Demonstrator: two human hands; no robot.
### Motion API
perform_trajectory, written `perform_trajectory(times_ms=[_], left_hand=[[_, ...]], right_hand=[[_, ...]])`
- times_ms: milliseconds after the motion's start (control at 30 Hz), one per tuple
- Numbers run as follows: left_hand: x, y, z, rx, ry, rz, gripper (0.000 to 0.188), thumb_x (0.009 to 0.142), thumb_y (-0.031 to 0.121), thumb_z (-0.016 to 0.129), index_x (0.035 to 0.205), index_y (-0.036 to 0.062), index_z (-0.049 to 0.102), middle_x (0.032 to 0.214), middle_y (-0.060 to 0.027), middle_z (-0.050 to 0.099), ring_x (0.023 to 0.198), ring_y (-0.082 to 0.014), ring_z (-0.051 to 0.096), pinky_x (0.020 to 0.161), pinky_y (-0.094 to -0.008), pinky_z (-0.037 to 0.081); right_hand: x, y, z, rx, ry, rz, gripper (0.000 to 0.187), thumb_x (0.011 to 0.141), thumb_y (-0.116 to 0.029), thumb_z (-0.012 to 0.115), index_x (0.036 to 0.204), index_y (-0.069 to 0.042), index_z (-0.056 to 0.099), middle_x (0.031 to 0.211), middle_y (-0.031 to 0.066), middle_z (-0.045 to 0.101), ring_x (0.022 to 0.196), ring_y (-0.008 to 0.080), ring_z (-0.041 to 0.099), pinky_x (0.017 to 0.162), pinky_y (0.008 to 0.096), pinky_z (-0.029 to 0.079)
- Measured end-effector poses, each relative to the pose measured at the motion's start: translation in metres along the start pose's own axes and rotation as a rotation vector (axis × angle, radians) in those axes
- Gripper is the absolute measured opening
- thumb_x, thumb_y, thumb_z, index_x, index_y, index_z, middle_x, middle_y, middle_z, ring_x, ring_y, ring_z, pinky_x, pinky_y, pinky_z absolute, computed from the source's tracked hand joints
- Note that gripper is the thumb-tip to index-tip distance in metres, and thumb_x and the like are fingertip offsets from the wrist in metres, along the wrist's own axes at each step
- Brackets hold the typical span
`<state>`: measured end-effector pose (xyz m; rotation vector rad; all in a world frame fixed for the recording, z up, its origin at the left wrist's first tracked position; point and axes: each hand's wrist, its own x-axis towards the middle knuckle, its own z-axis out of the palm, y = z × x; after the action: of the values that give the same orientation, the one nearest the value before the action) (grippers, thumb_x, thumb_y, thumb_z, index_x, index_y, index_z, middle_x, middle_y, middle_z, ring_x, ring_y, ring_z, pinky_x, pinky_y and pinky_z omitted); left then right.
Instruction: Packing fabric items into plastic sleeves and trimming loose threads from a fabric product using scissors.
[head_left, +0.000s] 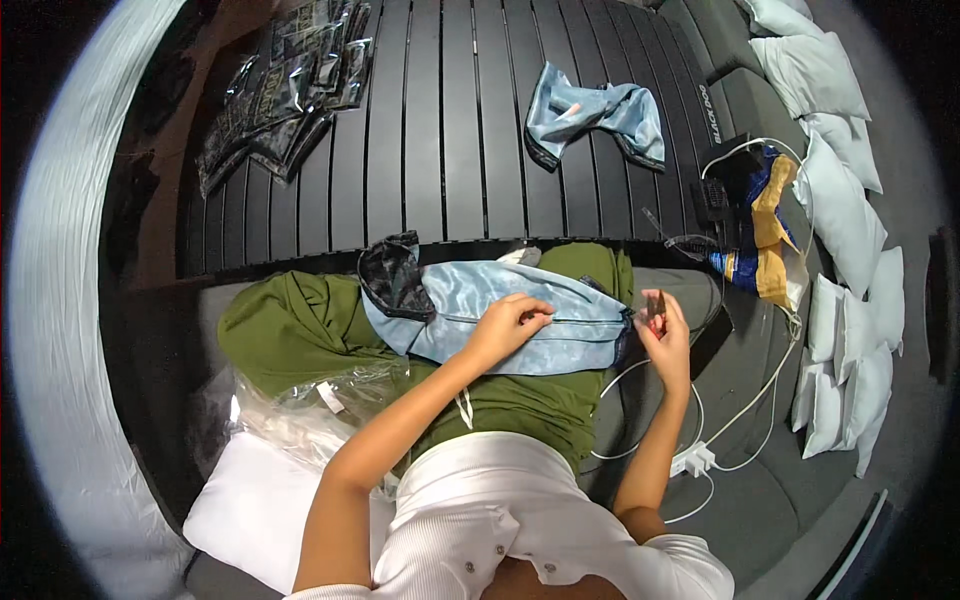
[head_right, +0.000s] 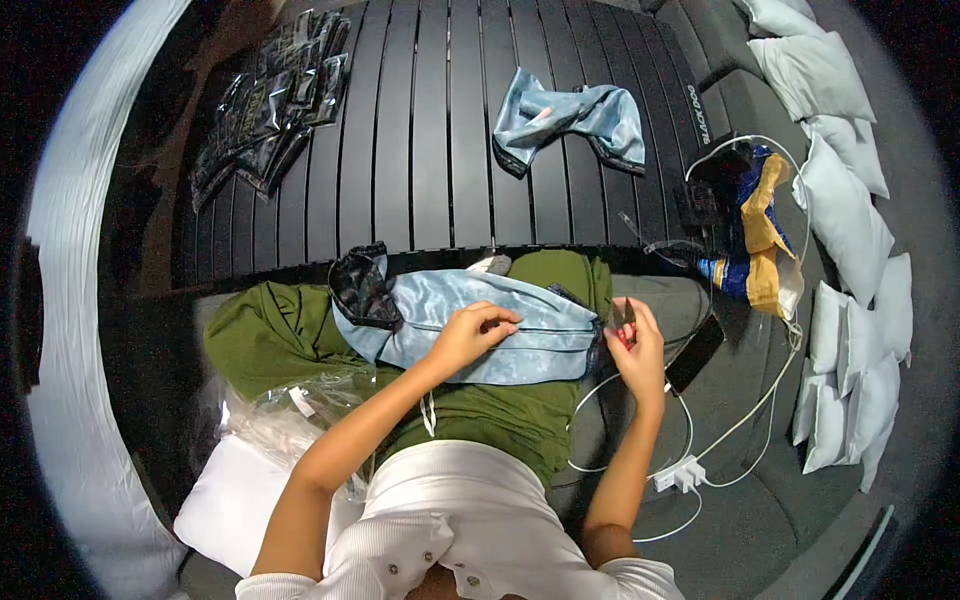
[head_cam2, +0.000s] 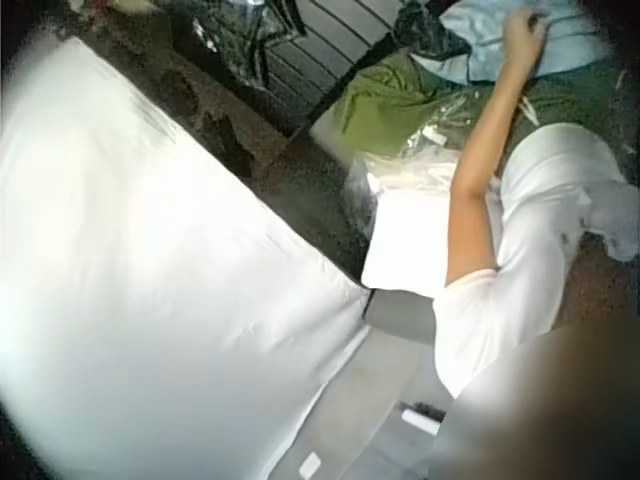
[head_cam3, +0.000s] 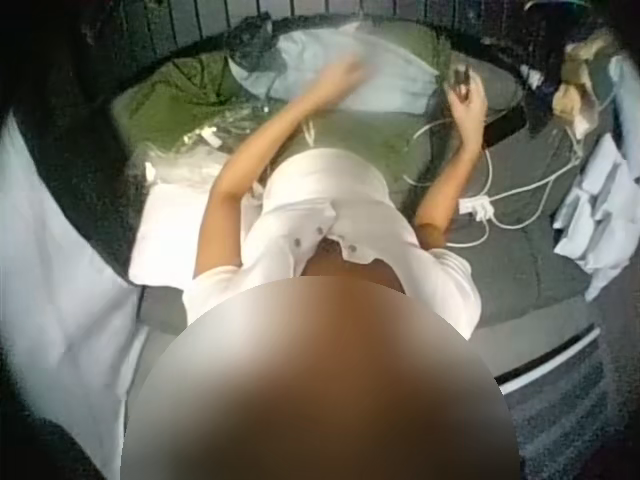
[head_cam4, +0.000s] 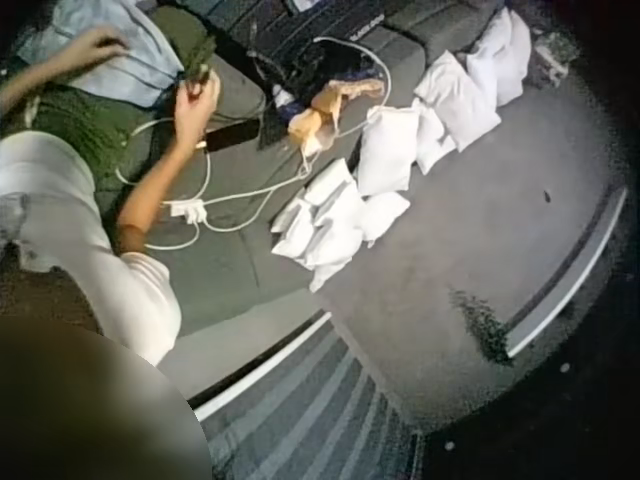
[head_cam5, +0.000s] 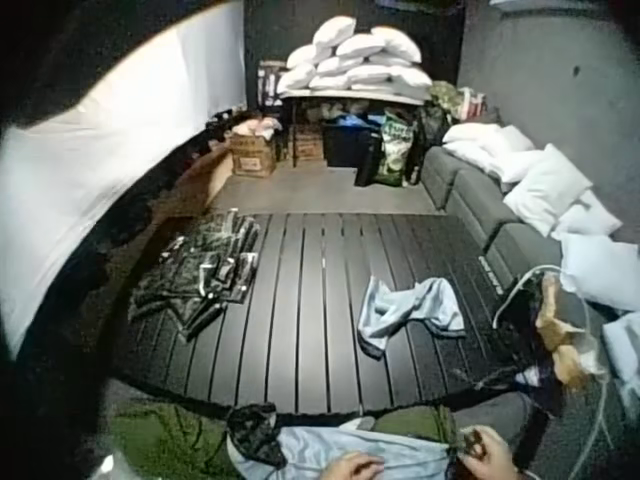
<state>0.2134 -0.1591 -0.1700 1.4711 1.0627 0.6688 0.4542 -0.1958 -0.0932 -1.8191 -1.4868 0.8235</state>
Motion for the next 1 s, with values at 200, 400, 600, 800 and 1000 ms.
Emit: perform_trajectory(times_ms=[200,400,600,800,1000], left_hand=[[0.002,0.001,0.006,0.169,0.005,0.12,0.017,0.074,0.017,0.066,0.09,0.01,0.066,0.074,-0.0043,0.055,0.062,-0.0166,0.054,0.06,-0.0271,0.045],[0.002,0.006,0.005,0.212,0.064,0.079,0.014,0.074,0.017,0.066,0.084,0.0069,0.066,0.073,-0.0067,0.061,0.063,-0.0181,0.056,0.06,-0.0281,0.045],[0.003,0.008,-0.006,0.195,0.031,0.1,0.016,0.076,0.019,0.063,0.081,0.004,0.064,0.076,-0.0078,0.063,0.069,-0.0194,0.058,0.06,-0.0307,0.048],[0.003,0.023,-0.013,0.598,0.05,0.344,0.014,0.078,0.019,0.058,0.079,0.0054,0.057,0.076,-0.0059,0.057,0.075,-0.0218,0.055,0.06,-0.0333,0.048],[0.005,0.031,-0.016,0.473,0.004,0.318,0.015,0.078,0.019,0.059,0.08,0.0038,0.056,0.077,-0.0079,0.056,0.076,-0.0238,0.055,0.061,-0.0352,0.047]], right_hand=[[0.007,-0.017,0.023,0.195,-0.071,-0.002,0.022,0.069,0.006,0.051,0.088,-0.002,0.059,0.068,-0.0063,0.044,0.058,0.0009,0.032,0.051,0.0157,0.027],[-0.002,-0.015,0.045,0.218,-0.264,0.054,0.018,0.07,0.003,0.053,0.087,0.001,0.059,0.073,-0.0023,0.055,0.058,0.0023,0.035,0.053,0.0169,0.033],[-0.008,0.002,0.049,0.14,-0.329,0.067,0.019,0.072,0.002,0.054,0.09,0.001,0.06,0.076,-0.0011,0.058,0.059,0.0035,0.039,0.056,0.0179,0.037],[-0.005,-0.008,0.048,0.07,-0.352,0.08,0.02,0.071,0.002,0.056,0.09,0.0,0.06,0.068,-0.0021,0.054,0.056,0.004,0.037,0.052,0.0194,0.034],[0.0,-0.026,0.063,0.088,-0.165,0.0,0.02,0.069,0.0,0.063,0.089,0.0,0.06,0.058,-0.0039,0.038,0.052,0.005,0.033,0.049,0.0194,0.032]])
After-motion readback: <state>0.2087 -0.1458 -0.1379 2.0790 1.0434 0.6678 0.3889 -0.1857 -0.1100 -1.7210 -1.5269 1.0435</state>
